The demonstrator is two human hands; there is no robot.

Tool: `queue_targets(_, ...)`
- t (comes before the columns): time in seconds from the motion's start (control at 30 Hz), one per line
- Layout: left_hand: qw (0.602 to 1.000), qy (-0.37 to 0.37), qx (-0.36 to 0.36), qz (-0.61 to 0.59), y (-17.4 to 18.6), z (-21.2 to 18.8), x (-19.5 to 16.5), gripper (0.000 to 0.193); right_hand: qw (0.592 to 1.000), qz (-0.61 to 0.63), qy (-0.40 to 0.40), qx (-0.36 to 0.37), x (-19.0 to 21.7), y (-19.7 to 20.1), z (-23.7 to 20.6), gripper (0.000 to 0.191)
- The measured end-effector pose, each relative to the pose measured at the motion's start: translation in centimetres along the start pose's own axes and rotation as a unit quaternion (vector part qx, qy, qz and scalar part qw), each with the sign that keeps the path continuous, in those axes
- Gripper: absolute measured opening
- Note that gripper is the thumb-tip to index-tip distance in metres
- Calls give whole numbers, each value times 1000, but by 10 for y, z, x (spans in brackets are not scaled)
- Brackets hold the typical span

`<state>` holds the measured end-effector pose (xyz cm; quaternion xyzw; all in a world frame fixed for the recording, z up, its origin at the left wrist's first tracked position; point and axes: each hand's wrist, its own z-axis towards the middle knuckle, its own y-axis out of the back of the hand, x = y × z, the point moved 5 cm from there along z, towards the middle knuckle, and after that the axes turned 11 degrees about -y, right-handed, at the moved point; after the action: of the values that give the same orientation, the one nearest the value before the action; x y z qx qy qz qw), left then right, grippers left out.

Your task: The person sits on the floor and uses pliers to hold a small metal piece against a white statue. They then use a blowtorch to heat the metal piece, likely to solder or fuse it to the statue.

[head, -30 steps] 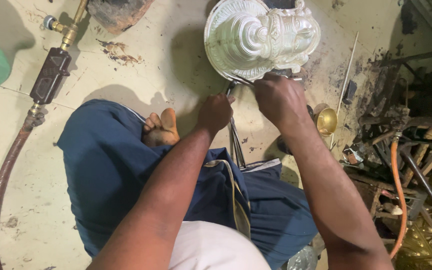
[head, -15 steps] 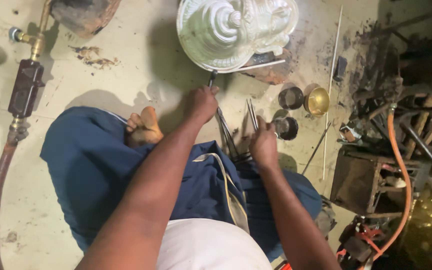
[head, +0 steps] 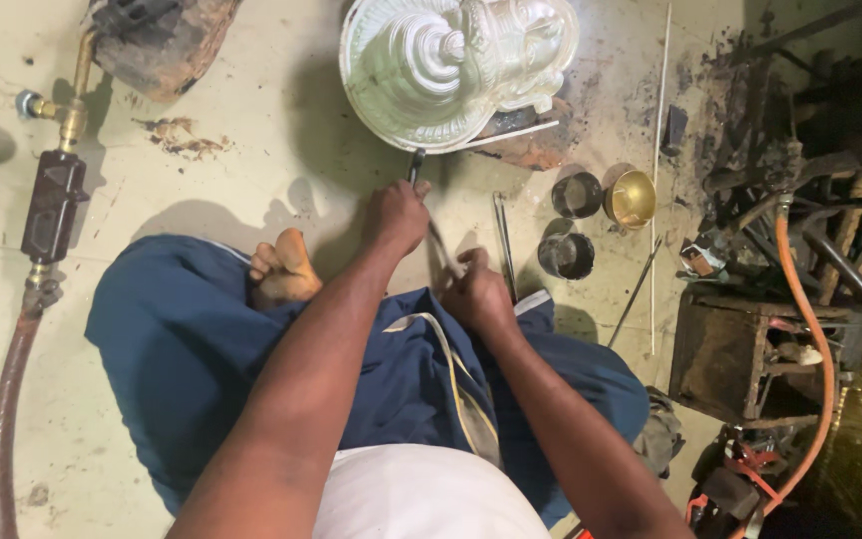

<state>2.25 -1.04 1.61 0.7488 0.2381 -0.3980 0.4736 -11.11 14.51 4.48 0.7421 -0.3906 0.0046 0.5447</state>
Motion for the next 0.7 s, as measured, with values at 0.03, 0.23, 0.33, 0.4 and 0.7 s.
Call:
queue_targets(0.03, 1000, 4, 3, 0, 0, -1, 0, 46, 999, 35, 7, -9, 0, 3, 0, 41)
queue_targets(0.23, 1000, 21, 17, -12, 2, -4, -3, 45, 898, 385, -126, 170, 5, 11, -6, 21)
queue_targets(0.33, 1000, 10, 9, -4, 2, -2, -5, 45, 891, 421, -92, 145, 15, 26, -1, 13)
queue_targets(0.4, 1000, 8, -2, 0, 2, -1, -5, 45, 918, 381, -77, 80, 16, 32, 7, 14)
queue_targets(0.7, 1000, -21, -5, 2, -11, 5, -1, 45, 937, 347, 23, 34, 6, 19, 29, 13)
